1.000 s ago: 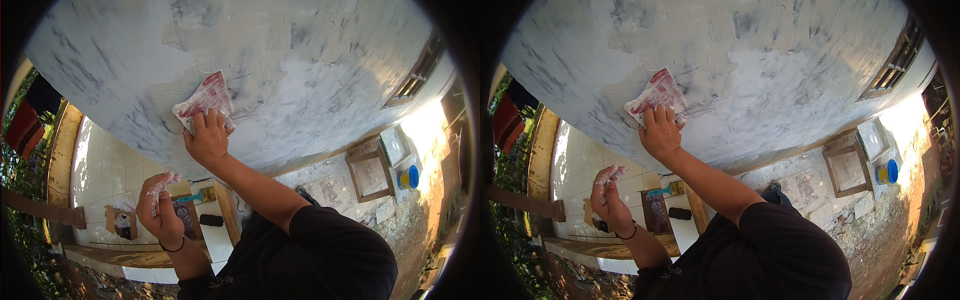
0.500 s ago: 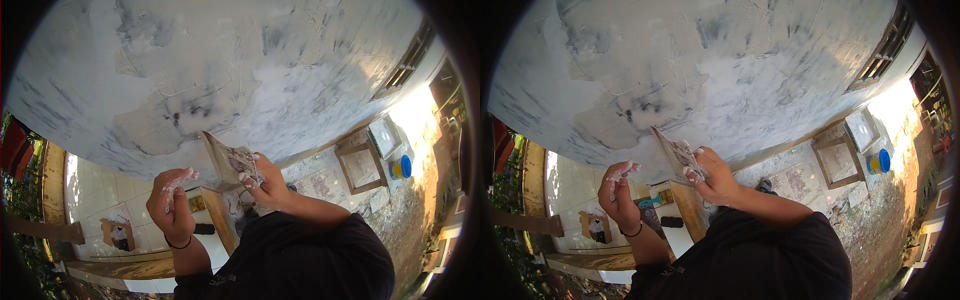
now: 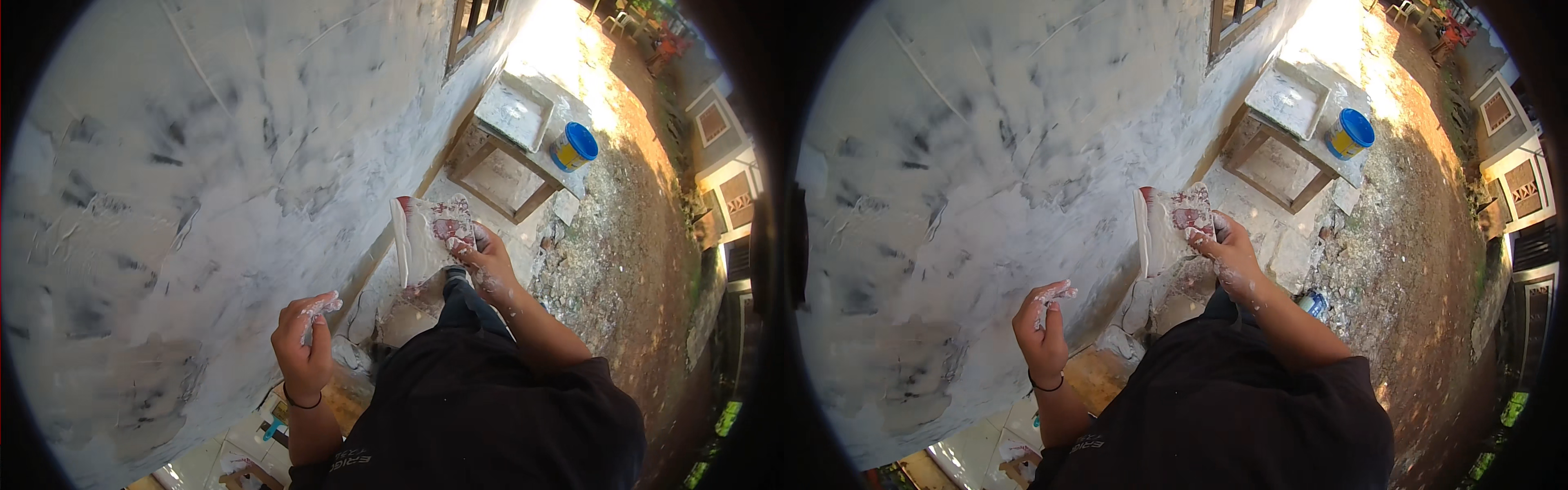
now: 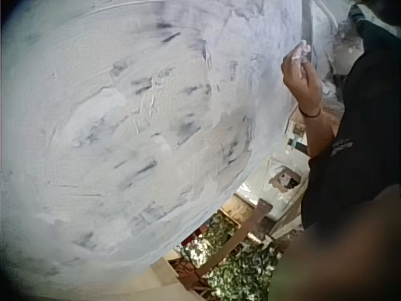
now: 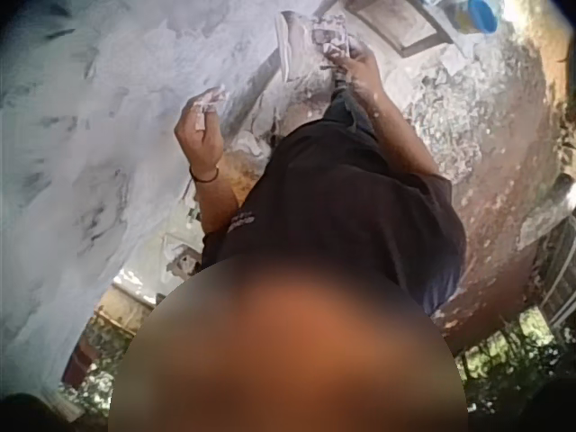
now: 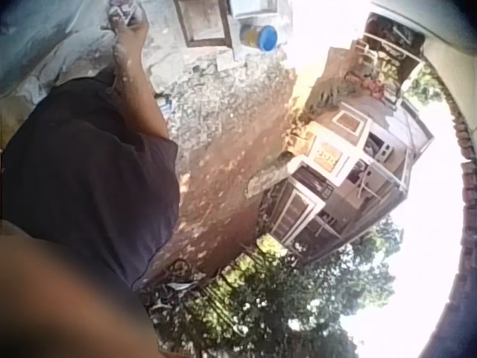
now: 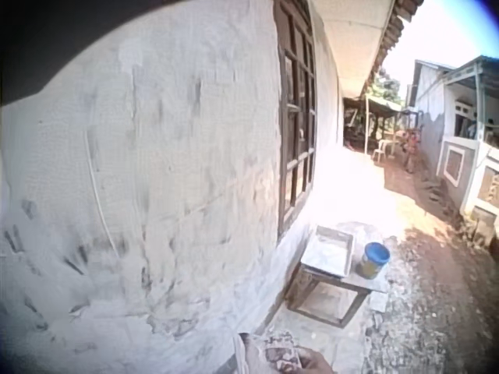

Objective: The person applies plaster to an exterior wall using a putty knife.

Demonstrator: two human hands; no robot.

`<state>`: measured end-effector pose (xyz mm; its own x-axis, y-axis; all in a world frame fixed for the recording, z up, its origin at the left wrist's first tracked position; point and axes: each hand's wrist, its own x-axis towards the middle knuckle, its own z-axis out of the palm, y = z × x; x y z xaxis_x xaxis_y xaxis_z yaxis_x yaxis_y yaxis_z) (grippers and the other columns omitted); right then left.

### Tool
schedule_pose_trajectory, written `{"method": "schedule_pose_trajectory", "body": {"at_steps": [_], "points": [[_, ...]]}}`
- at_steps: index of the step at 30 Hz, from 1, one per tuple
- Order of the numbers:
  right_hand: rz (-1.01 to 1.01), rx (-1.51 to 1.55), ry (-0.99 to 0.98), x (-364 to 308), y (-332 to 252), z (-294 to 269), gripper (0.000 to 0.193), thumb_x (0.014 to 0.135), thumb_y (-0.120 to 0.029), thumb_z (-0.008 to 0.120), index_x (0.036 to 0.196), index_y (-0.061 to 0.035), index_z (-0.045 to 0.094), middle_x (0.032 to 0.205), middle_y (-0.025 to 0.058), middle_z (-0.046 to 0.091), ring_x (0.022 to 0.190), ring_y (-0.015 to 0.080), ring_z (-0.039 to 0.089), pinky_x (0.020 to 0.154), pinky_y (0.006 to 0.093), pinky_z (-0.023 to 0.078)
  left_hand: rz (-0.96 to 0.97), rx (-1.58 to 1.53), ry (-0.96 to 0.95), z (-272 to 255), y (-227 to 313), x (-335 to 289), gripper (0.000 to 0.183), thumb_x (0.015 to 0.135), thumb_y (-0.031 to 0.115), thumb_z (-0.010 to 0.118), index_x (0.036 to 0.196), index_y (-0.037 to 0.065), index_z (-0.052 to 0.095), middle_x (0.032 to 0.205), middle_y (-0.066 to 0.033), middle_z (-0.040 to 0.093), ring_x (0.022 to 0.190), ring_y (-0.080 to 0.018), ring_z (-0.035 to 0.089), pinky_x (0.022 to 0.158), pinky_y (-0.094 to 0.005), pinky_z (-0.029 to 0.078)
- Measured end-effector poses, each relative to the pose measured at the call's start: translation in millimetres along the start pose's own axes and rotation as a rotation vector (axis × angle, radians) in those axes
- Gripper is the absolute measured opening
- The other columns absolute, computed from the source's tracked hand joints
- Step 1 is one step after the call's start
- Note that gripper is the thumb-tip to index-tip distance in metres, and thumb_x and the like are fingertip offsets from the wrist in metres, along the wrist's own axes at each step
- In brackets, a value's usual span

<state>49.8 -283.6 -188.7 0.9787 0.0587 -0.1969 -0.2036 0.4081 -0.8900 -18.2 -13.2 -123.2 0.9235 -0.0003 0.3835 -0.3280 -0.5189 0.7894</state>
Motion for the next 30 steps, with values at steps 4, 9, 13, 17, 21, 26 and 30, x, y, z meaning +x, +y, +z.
{"method": "schedule_pose_trajectory", "body": {"at_steps": [4, 9, 13, 17, 21, 26, 30], "points": [[0.111, 0.199, 0.125, 66.2, -9.9, -90.3, 0.031, 0.084, 0.003, 0.062, 0.114, 0.0014, 0.055, 0.101, 0.0046, 0.063, 0.088, 0.0114, 0.06, 0.083, 0.0265, 0.047, -0.054, -0.047, -0.142, 98.7, -2.0, 66.2, 0.025, 0.077, -0.007, 0.048, 0.094, -0.003, 0.066, 0.091, -0.0136, 0.067, 0.082, -0.0257, 0.062, 0.076, -0.0307, 0.047], [0.181, 0.397, 0.17, 173.7, -26.3, -250.8, 0.037, 0.084, 0.005, 0.059, 0.12, -0.0007, 0.053, 0.108, 0.0055, 0.062, 0.093, 0.015, 0.06, 0.087, 0.0288, 0.047, -0.17, -0.076, -0.349, 262.6, -18.4, 167.6, 0.026, 0.078, -0.007, 0.049, 0.096, -0.002, 0.066, 0.092, -0.0139, 0.068, 0.082, -0.0256, 0.064, 0.076, -0.0312, 0.048], [0.186, 0.369, 0.285, 252.6, -50.6, -369.8, 0.04, 0.085, 0.0, 0.06, 0.125, -0.0014, 0.051, 0.112, 0.0071, 0.062, 0.101, 0.0162, 0.06, 0.089, 0.03, 0.048, -0.19, -0.076, -0.616, 405.4, -46.3, 245.5, 0.025, 0.081, -0.007, 0.047, 0.098, -0.005, 0.065, 0.092, -0.0148, 0.067, 0.083, -0.0226, 0.065, 0.078, -0.0293, 0.048], [0.131, -0.178, 0.425, 334.7, -86.8, -470.2, 0.031, 0.089, -0.007, 0.06, 0.119, -0.0013, 0.054, 0.099, 0.0029, 0.063, 0.086, 0.0105, 0.057, 0.075, 0.0261, 0.046, -0.221, -0.144, -0.728, 526.9, -73.2, 307.5, 0.023, 0.082, -0.006, 0.05, 0.1, -0.004, 0.065, 0.092, -0.0144, 0.067, 0.084, -0.0224, 0.065, 0.077, -0.0291, 0.048], [0.212, -0.872, 0.336, 418.3, -98.2, -510.9, 0.021, 0.086, -0.005, 0.058, 0.106, 0.001, 0.057, 0.092, 0.012, 0.062, 0.081, 0.0174, 0.059, 0.071, 0.0299, 0.047, -0.241, -0.168, -0.718, 614.4, -118.1, 344.7, 0.026, 0.084, -0.007, 0.048, 0.103, -0.004, 0.064, 0.093, -0.0141, 0.066, 0.086, -0.0211, 0.064, 0.079, -0.0288, 0.048], [0.067, -1.097, 0.106, 456.8, -49.3, -530.9, 0.025, 0.079, -0.001, 0.057, 0.103, -0.0003, 0.056, 0.093, 0.02, 0.06, 0.085, 0.0374, 0.058, 0.073, 0.041, 0.047, -0.281, -0.132, -0.726, 674.7, -154.8, 356.4, 0.025, 0.084, -0.007, 0.047, 0.104, -0.004, 0.063, 0.094, -0.0142, 0.066, 0.087, -0.0203, 0.064, 0.08, -0.0287, 0.048], [0.043, -1.116, 0.022, 460.8, -38.7, -537.0, 0.029, 0.072, 0.001, 0.057, 0.101, -0.0002, 0.053, 0.086, 0.019, 0.058, 0.084, 0.0405, 0.057, 0.073, 0.0462, 0.046, -0.363, -0.135, -0.766, 687.8, -171.5, 347.2, 0.025, 0.085, -0.006, 0.047, 0.104, -0.004, 0.063, 0.094, -0.0142, 0.066, 0.087, -0.0201, 0.064, 0.08, -0.0287, 0.048]]}}
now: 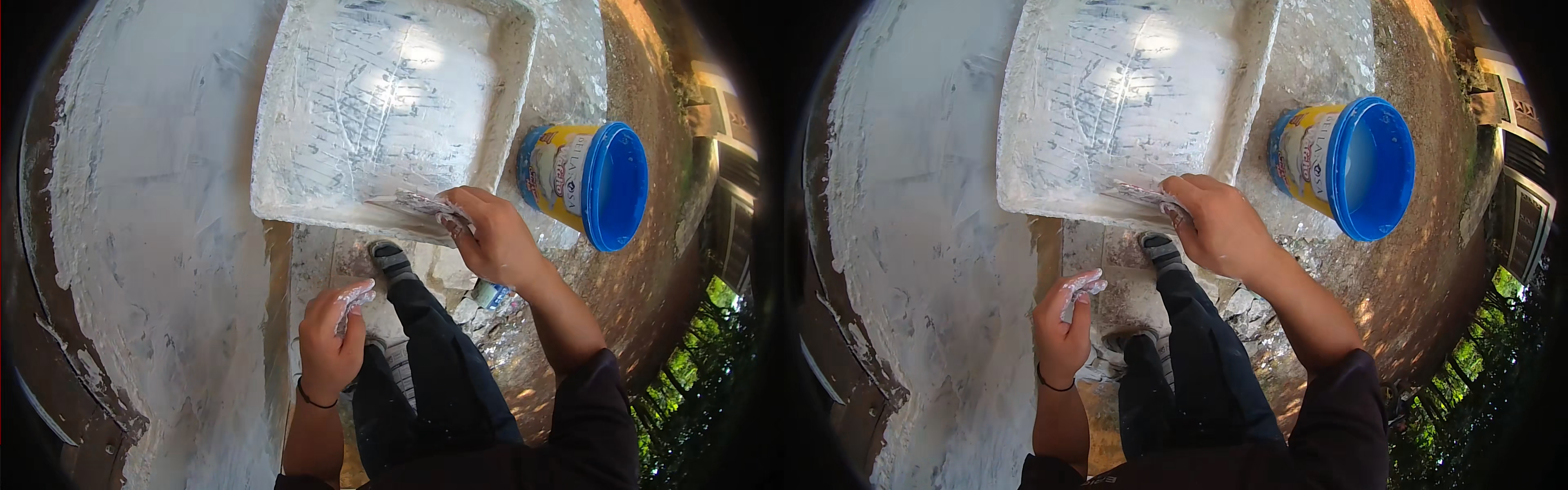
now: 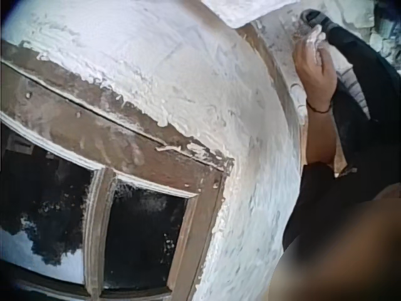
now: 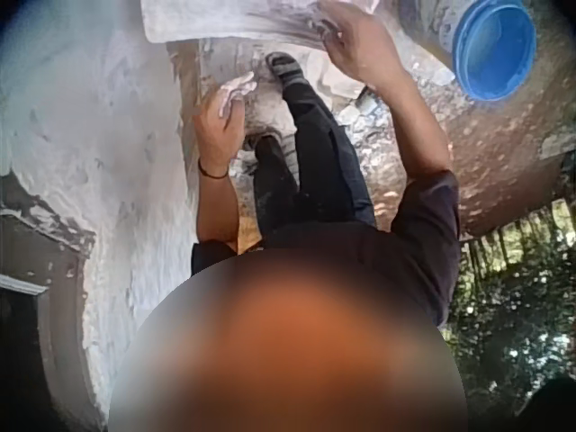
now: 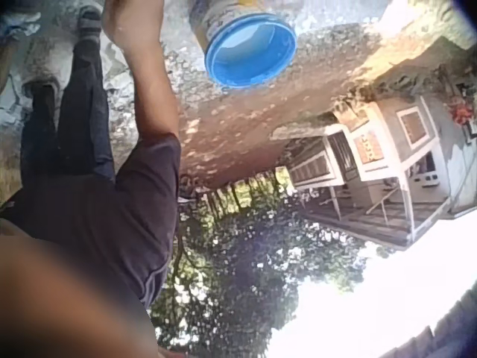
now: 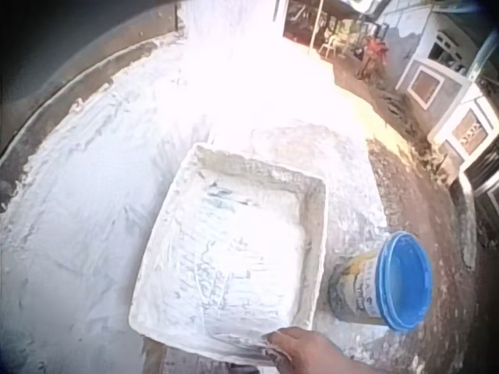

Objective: The person applies plaster to an exterior wall using a putty knife.

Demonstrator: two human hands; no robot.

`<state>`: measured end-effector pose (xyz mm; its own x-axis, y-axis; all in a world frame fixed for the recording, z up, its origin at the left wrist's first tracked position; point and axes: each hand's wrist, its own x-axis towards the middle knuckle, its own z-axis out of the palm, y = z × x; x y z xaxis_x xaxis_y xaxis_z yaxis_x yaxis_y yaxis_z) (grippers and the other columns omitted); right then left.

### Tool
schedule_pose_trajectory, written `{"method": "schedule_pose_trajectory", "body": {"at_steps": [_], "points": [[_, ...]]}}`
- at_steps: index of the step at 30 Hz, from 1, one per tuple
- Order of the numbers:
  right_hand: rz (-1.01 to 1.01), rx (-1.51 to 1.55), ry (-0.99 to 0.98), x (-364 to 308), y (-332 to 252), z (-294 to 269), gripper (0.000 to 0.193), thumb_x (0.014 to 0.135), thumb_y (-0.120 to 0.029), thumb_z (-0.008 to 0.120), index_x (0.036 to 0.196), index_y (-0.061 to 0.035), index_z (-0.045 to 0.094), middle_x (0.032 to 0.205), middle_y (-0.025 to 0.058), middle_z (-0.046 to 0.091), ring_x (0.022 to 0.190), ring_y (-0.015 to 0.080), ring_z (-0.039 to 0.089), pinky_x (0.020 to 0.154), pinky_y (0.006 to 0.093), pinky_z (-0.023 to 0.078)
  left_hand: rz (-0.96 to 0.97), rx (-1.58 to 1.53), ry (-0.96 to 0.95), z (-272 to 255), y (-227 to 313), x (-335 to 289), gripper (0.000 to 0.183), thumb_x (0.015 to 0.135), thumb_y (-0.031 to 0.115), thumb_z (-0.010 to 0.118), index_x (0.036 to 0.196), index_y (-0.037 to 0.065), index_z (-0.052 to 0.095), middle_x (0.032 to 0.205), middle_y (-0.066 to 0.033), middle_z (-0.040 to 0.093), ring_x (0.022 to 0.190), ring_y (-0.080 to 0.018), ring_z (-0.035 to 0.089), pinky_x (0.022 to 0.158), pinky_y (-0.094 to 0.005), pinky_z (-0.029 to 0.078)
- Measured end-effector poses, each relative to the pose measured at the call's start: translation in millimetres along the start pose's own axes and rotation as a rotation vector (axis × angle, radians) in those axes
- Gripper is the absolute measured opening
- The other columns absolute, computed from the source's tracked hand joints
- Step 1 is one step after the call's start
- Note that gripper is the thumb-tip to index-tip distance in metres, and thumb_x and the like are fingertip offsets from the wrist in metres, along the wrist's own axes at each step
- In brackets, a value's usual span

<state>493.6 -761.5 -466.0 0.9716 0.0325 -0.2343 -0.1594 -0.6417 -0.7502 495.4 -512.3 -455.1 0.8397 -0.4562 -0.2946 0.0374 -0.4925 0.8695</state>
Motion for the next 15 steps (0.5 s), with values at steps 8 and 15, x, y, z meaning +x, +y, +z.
{"method": "schedule_pose_trajectory", "body": {"at_steps": [8, 15], "points": [[-0.061, 0.013, -0.089, 6.5, 7.4, -7.4, 0.032, 0.068, 0.003, 0.057, 0.1, 0.0001, 0.053, 0.085, 0.0185, 0.057, 0.083, 0.039, 0.057, 0.071, 0.0447, 0.047, -0.021, -0.014, -0.008, 6.1, -15.1, 3.9, 0.026, 0.083, -0.008, 0.047, 0.103, -0.004, 0.063, 0.093, -0.0138, 0.065, 0.086, -0.0206, 0.064, 0.079, -0.029, 0.048], [-0.087, 0.016, -0.151, 7.5, 2.5, -8.1, 0.03, 0.071, 0.004, 0.058, 0.101, 0.0012, 0.055, 0.085, 0.0198, 0.058, 0.081, 0.04, 0.058, 0.069, 0.0424, 0.047, -0.008, -0.033, 0.004, 9.3, -17.5, -1.7, 0.026, 0.083, -0.008, 0.047, 0.104, -0.004, 0.063, 0.095, -0.0149, 0.065, 0.087, -0.0216, 0.064, 0.079, -0.0291, 0.048]]}}
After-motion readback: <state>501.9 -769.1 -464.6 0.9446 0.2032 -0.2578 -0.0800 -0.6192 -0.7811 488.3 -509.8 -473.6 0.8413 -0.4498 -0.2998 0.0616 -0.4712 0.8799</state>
